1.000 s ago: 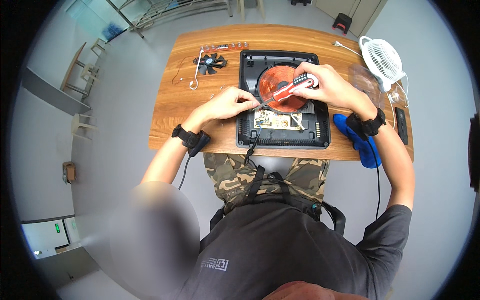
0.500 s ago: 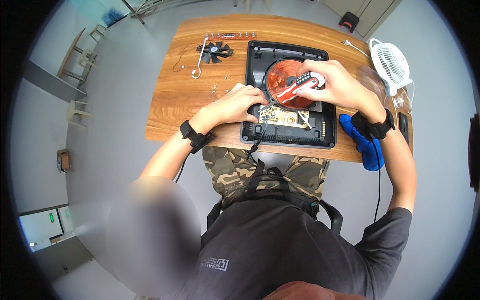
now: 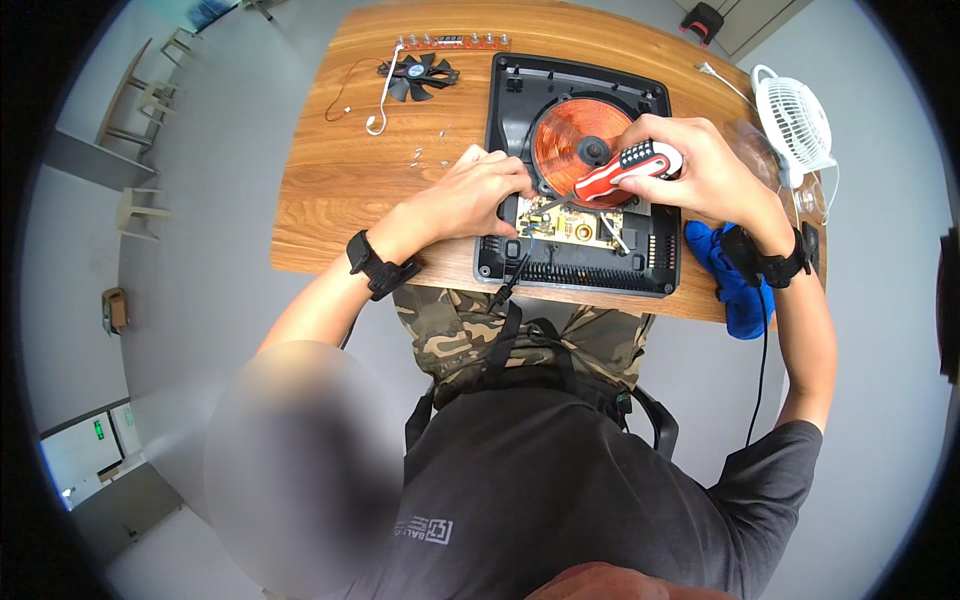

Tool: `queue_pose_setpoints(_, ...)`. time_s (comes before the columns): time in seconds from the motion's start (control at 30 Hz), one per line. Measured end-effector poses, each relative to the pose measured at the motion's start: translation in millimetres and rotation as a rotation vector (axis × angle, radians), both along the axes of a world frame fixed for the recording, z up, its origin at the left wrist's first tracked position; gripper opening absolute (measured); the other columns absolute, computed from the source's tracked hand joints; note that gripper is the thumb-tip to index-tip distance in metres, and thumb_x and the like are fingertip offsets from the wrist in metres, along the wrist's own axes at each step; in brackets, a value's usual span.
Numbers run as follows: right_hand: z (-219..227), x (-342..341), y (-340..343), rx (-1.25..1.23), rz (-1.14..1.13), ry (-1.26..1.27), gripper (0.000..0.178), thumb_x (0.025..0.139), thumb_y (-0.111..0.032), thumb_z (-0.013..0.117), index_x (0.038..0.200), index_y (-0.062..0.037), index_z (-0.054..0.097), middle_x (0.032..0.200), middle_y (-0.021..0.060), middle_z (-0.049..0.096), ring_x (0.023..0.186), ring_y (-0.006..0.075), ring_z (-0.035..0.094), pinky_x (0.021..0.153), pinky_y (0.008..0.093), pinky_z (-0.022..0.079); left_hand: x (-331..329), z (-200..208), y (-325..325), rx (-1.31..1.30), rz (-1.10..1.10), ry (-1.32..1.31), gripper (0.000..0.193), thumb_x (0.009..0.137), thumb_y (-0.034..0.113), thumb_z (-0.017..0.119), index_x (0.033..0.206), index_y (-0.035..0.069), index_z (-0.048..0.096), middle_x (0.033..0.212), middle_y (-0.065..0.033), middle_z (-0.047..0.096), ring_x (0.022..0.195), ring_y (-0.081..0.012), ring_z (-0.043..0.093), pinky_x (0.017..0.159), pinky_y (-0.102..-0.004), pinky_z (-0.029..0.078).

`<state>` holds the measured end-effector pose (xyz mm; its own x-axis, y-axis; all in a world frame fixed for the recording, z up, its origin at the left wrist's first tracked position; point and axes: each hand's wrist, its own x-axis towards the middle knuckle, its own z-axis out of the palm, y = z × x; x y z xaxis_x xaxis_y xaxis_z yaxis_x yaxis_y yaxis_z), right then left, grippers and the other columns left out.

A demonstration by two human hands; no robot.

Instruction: The person wipes the interior and exterior of a black plastic device housing with a blue cloth, then places a copper-colored fan and a circuit board inside. They use a screwdriver to fasten the components into the housing.

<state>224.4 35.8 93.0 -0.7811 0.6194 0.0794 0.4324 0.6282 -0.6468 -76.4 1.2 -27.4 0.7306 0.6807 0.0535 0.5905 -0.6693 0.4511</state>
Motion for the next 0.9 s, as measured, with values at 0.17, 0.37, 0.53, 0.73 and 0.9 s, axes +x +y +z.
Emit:
queue_pose_setpoints(0.17,-9.5,4.3,8.6,0.018,-0.003,0.033,0.034,0.085,-0.026,0.081,0.103,-0.003,0.065,0.084,0.0121,0.068,0.075,0.0233,0.067,0.069,0.0332,0.052,2.1,-3.0,1.2,-0.003,0.022,-0.062,0.065,0.066,0.021,0.092,0.122,0.009,0.063,0.117,-0.0042,0.065,0.113,-0.025,0.058,0.098,-0.039,0.038)
queue_pose_setpoints(0.37,-10.7,-1.6,17.5,0.031,0.039,0.032,0.032,0.084,-0.025,0.08,0.102,-0.0037,0.065,0.083,0.0114,0.067,0.074,0.0254,0.067,0.067,0.0346,0.051,1.6,-6.8,0.6,-0.076,0.089,-0.104,0.076,0.066,0.019,0.092,0.131,0.006,0.055,0.117,-0.0091,0.067,0.116,-0.0284,0.058,0.101,-0.0409,0.038)
queue_pose_setpoints(0.53,-6.8,-3.9,23.1,0.054,0.062,0.045,0.032,0.082,-0.021,0.082,0.102,-0.0032,0.065,0.085,0.0112,0.069,0.075,0.0269,0.067,0.069,0.0353,0.052,2.2,-8.7,-1.6,-0.084,0.102,-0.118,0.079,0.066,0.017,0.092,0.133,0.006,0.053,0.119,-0.0094,0.066,0.116,-0.0286,0.058,0.102,-0.0412,0.038)
queue_pose_setpoints(0.73,-2.9,-0.4,27.0,0.034,0.052,0.005,0.031,0.081,-0.019,0.082,0.101,-0.0028,0.065,0.089,0.0117,0.069,0.078,0.0263,0.068,0.071,0.0343,0.053,2.0,-12.5,-2.6,-0.062,0.117,-0.148,0.079,0.064,0.016,0.093,0.132,0.006,0.053,0.117,-0.0097,0.064,0.114,-0.0291,0.058,0.101,-0.0414,0.037)
queue_pose_setpoints(0.9,-2.1,0.7,24.9,0.027,0.037,0.005,0.031,0.081,-0.019,0.082,0.099,-0.0029,0.064,0.085,0.0104,0.068,0.075,0.0251,0.067,0.069,0.034,0.052,3.0,-12.9,-4.4,-0.035,0.137,-0.173,0.08,0.064,0.015,0.093,0.133,0.006,0.053,0.114,-0.0099,0.064,0.113,-0.0294,0.058,0.101,-0.0415,0.038)
